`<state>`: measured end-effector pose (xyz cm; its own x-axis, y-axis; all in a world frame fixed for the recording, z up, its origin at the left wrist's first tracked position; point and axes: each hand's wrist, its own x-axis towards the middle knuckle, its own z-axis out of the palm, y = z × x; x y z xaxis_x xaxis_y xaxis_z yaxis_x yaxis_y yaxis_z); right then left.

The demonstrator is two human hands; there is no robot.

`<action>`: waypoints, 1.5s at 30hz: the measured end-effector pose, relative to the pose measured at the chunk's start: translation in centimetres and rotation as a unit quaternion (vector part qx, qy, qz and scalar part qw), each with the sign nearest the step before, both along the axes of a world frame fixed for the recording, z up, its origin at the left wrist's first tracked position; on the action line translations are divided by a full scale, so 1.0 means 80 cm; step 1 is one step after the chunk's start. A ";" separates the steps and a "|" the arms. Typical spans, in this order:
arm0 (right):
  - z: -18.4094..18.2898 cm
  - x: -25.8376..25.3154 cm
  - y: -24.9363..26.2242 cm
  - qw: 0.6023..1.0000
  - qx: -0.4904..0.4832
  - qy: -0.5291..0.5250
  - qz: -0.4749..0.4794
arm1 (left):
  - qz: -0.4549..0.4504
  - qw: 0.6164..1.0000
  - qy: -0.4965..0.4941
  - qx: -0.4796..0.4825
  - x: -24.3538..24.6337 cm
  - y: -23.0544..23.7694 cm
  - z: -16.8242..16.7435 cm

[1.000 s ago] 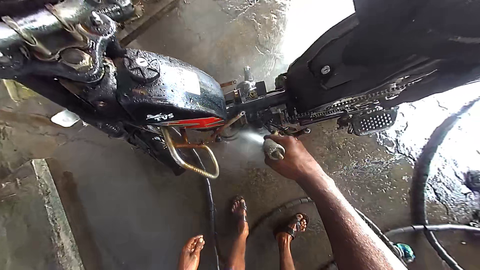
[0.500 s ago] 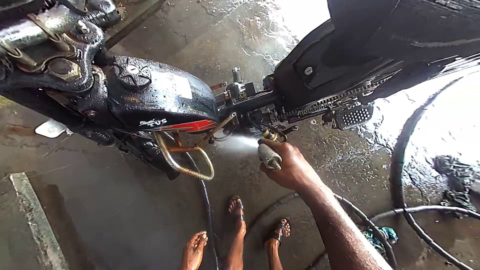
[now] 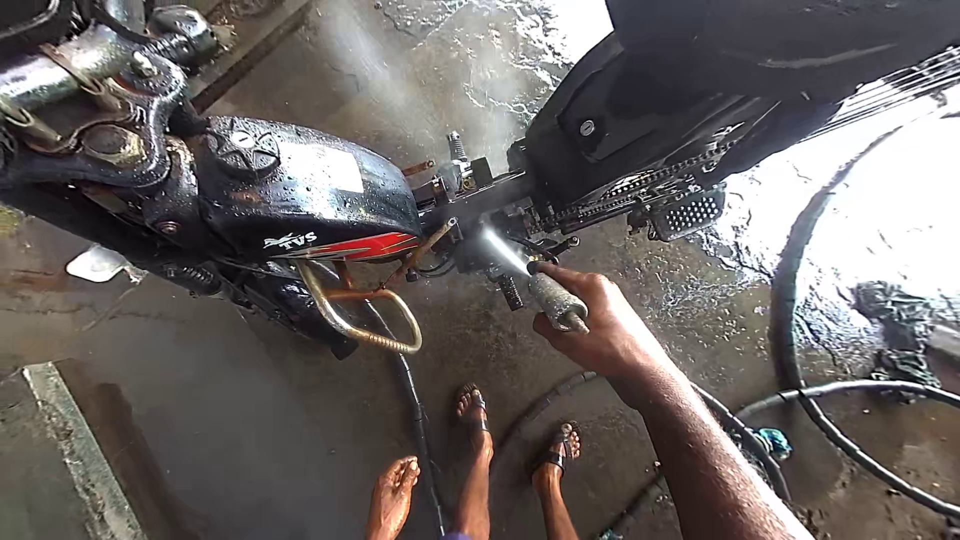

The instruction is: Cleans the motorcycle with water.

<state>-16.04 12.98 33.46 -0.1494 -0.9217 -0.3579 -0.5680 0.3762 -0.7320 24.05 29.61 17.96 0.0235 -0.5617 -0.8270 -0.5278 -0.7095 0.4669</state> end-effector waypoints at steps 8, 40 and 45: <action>0.000 -0.005 0.000 1.000 -0.010 -0.020 -0.006 | -0.005 1.000 -0.003 -0.008 0.004 0.008 0.006; 0.001 -0.034 0.011 1.000 0.021 0.010 -0.007 | 0.009 1.000 -0.006 0.015 -0.015 0.014 0.006; 0.016 -0.030 0.006 0.999 -0.034 0.001 -0.007 | 0.005 1.000 -0.013 0.012 -0.008 0.010 0.003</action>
<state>-18.44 13.43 34.71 -0.1635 -0.9414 -0.2950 -0.5641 0.3345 -0.7549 23.42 30.42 18.21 0.0506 -0.5410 -0.8395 -0.5323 -0.7258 0.4357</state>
